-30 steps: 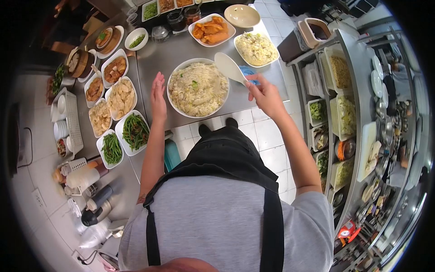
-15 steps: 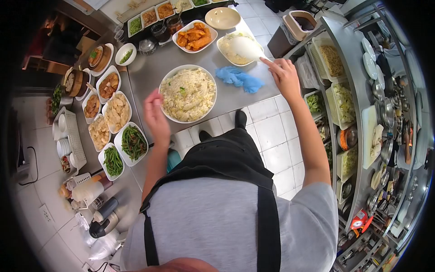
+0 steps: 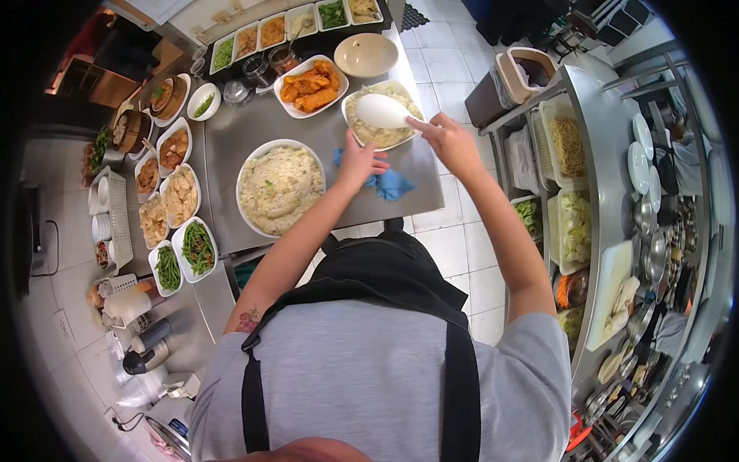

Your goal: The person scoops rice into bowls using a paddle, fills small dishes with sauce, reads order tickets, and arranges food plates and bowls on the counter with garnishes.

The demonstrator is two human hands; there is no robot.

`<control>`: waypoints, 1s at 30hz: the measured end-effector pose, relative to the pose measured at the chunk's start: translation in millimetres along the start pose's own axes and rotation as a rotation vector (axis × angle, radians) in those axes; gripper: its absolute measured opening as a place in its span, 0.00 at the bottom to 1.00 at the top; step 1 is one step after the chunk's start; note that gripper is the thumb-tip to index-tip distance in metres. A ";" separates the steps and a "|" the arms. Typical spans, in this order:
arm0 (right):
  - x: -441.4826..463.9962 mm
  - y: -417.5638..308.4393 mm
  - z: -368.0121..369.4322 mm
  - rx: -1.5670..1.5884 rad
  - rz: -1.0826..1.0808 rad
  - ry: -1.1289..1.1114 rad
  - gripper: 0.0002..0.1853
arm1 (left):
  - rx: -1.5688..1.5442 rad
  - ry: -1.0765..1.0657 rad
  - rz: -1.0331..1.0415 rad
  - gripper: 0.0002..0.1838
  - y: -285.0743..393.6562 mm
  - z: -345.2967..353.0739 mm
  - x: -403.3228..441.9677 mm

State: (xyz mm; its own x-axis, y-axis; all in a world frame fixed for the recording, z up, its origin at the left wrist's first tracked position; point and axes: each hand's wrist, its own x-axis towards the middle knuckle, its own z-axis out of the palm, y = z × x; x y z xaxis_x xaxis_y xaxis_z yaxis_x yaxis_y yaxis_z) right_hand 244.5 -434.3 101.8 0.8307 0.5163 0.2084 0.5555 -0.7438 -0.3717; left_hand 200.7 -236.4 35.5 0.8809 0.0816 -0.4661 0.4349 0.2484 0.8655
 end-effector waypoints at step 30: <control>66.1 22.7 -31.3 0.115 -0.257 -0.313 0.15 | -0.089 0.095 0.065 0.26 -26.5 -12.5 -26.9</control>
State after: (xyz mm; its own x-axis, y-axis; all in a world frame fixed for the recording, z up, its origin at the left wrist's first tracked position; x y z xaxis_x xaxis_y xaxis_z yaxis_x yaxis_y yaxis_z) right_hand 313.1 -430.4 135.4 0.6044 0.7962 0.0289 0.7208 -0.5310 -0.4456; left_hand 163.2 -233.1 22.8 0.8833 0.1898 -0.4287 0.3559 0.3240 0.8766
